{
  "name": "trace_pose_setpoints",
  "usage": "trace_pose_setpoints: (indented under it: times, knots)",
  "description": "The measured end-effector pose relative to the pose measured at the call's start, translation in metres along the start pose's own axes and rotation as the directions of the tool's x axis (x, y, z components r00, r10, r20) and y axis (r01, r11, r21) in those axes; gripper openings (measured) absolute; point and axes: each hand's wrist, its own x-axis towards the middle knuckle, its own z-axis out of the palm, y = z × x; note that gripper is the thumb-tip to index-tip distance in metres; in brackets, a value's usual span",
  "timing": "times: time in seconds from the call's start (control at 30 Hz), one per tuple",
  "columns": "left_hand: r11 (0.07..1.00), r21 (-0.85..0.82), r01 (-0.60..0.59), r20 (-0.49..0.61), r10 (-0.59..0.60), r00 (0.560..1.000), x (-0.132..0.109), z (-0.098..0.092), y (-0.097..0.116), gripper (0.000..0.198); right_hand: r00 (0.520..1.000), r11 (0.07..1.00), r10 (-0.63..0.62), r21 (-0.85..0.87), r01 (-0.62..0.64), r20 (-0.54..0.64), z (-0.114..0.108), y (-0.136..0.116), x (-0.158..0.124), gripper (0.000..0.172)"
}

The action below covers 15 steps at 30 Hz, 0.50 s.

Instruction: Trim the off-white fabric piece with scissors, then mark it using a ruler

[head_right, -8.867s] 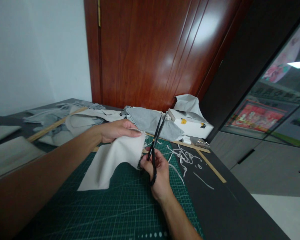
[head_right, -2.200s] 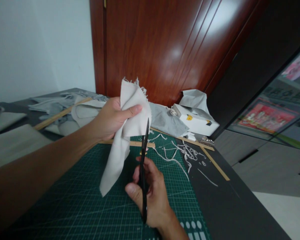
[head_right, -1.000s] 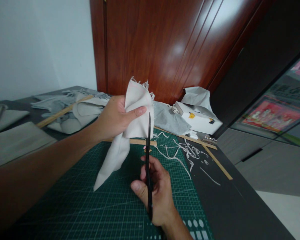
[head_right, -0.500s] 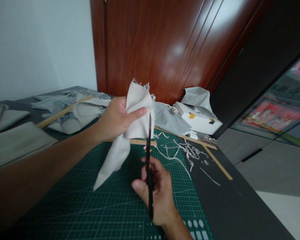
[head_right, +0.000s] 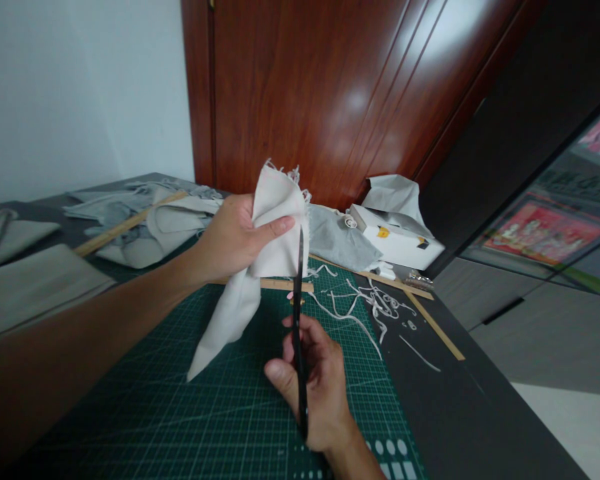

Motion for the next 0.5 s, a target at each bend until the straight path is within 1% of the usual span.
trace_pose_setpoints:
  times: [0.5]
  knots:
    - [1.000,-0.025,0.007,0.006,-0.007,1.000,0.0008,0.0007,-0.0014,0.025,1.000,0.999,-0.014,-0.044,0.014,-0.004,-0.0005,-0.0042,0.0003,0.048]
